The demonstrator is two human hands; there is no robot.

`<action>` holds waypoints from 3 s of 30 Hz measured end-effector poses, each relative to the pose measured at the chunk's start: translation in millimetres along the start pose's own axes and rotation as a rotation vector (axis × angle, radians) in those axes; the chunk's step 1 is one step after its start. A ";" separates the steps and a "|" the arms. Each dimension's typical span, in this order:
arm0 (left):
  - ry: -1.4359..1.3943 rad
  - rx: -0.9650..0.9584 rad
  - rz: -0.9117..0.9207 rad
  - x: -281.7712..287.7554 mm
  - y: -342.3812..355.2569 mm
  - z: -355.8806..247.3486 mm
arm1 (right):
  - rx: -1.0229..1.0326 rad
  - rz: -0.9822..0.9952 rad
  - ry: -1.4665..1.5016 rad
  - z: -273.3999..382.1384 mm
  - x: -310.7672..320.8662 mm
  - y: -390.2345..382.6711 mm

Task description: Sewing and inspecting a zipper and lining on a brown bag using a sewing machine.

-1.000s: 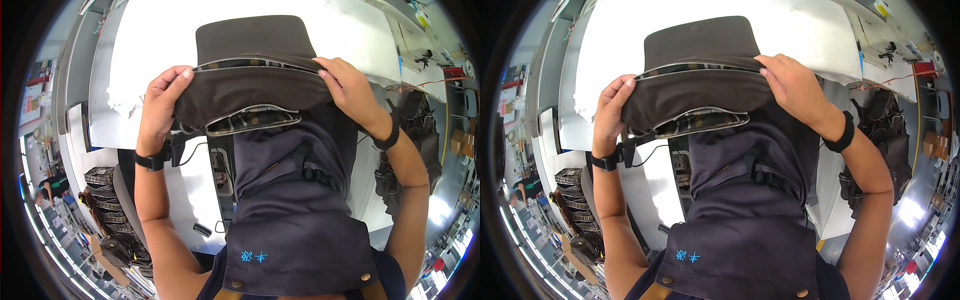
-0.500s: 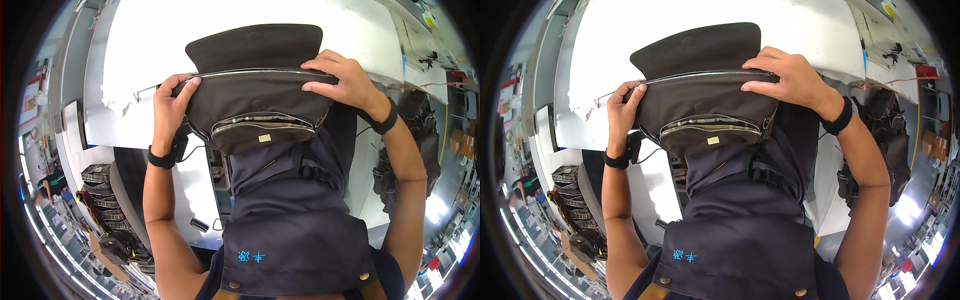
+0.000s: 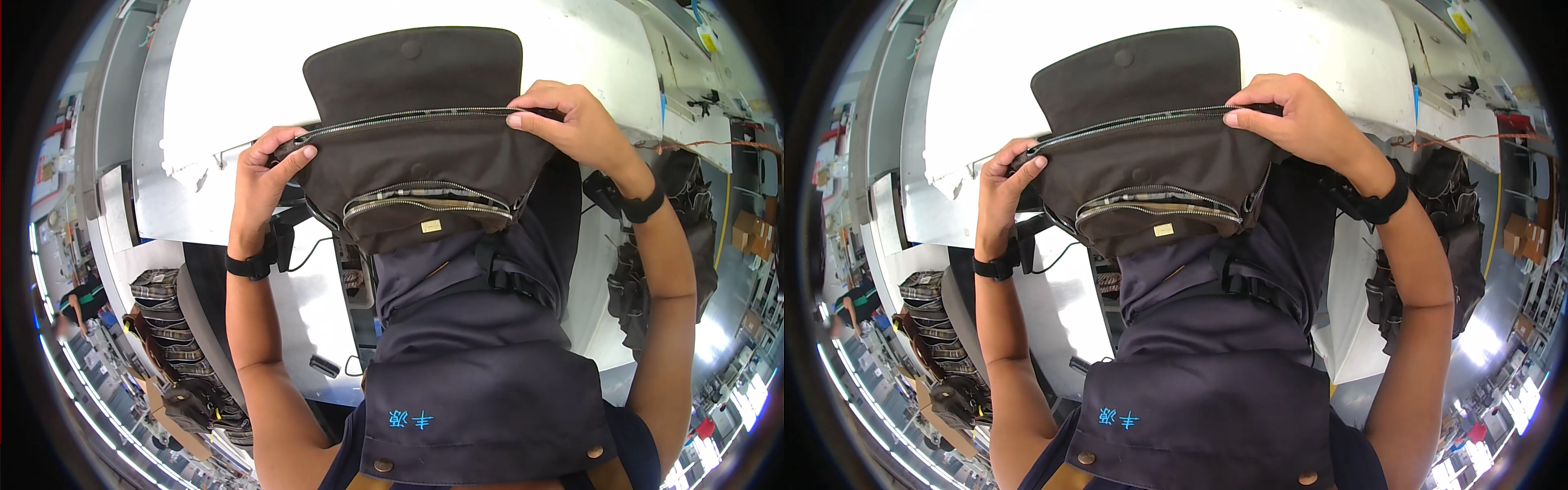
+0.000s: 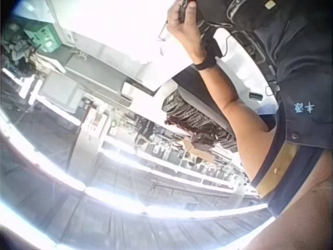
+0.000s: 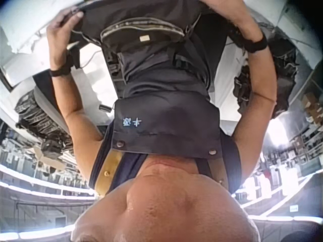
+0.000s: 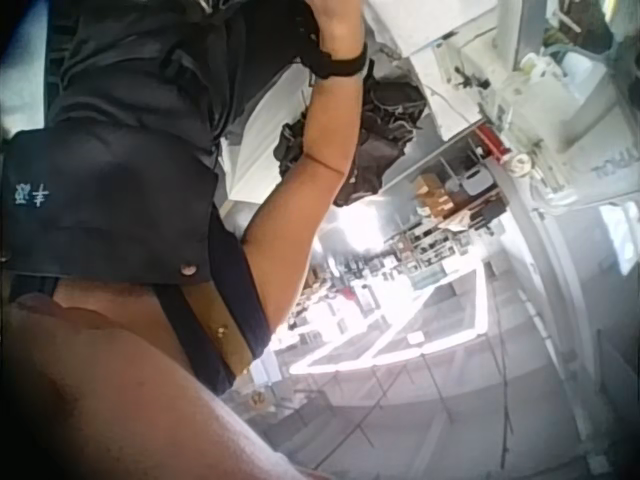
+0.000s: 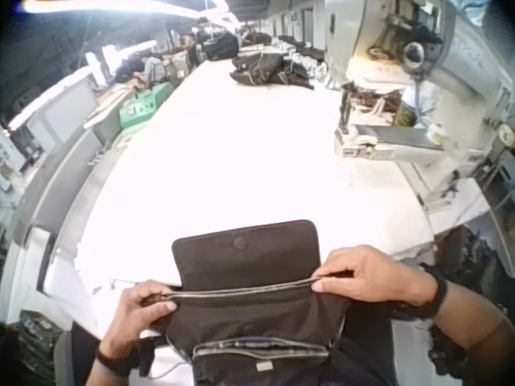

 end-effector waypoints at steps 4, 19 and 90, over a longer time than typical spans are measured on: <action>-0.006 0.116 -0.027 -1.4 -0.9 4.6 | 0.094 -0.086 -0.212 11.3 4.0 0.2; -0.019 0.014 -0.005 -7.2 -7.3 3.2 | 0.517 -0.365 -0.656 48.9 -20.9 -26.8; 0.272 -0.037 0.092 -24.5 10.8 -20.1 | 0.516 -0.089 -0.456 82.4 -9.2 95.3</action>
Point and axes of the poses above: each hand's wrist, its own y-axis towards the middle knuckle, its own x-axis out of the back of the hand, z = x × y, the point moved 9 cm from there along y, towards the middle knuckle, and after that the axes turned 3 degrees about -z, right-handed, at the moved point
